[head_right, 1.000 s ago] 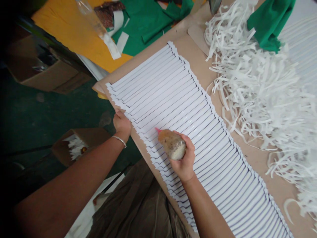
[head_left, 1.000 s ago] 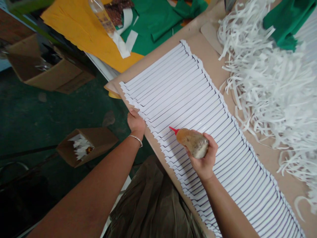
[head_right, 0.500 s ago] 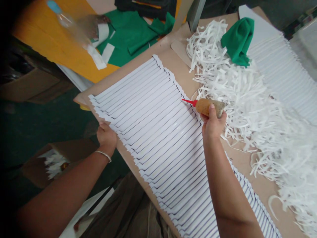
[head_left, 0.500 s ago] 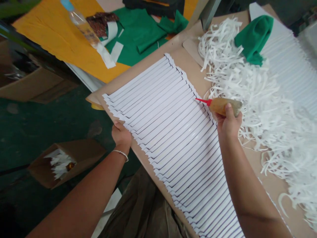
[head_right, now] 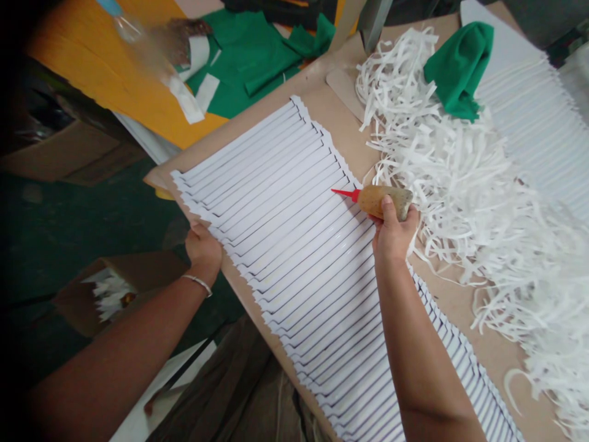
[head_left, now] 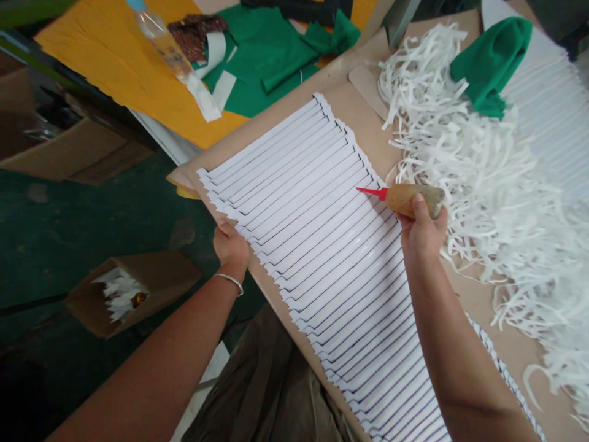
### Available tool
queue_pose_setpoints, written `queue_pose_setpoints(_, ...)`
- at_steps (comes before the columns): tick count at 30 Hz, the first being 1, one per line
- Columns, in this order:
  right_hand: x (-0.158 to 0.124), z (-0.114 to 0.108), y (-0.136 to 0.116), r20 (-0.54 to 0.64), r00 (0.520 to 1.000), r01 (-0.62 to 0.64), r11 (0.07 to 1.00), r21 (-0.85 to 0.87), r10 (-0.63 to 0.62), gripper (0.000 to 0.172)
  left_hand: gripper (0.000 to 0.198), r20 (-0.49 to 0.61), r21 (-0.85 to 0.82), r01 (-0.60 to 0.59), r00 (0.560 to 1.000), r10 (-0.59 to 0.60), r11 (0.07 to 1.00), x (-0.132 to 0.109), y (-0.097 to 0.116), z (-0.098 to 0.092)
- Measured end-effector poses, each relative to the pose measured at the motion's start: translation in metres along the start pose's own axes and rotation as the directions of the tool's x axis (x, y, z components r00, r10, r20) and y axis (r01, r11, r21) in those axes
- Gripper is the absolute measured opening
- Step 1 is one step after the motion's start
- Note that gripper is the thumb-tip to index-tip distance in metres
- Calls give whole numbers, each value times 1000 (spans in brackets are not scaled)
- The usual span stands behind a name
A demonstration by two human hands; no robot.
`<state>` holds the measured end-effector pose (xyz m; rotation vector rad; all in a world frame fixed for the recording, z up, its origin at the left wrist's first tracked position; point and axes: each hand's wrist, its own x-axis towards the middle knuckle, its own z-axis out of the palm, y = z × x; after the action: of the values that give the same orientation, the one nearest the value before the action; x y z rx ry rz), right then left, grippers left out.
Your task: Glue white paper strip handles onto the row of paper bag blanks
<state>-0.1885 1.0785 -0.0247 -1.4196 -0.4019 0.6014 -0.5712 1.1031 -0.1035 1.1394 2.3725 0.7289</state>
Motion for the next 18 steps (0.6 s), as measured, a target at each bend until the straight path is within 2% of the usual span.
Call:
queue_pose_setpoints(10,-74,9,-7,59,997,-42,998,-44,45,58,57,7,-5,2,1000,-2,1000,-3,1,1)
queue_pose_setpoints(18,-128,7,6,97,993,-44,986,-163,61,61,60,19,-39,-21,1000,22,999,-4,3,0)
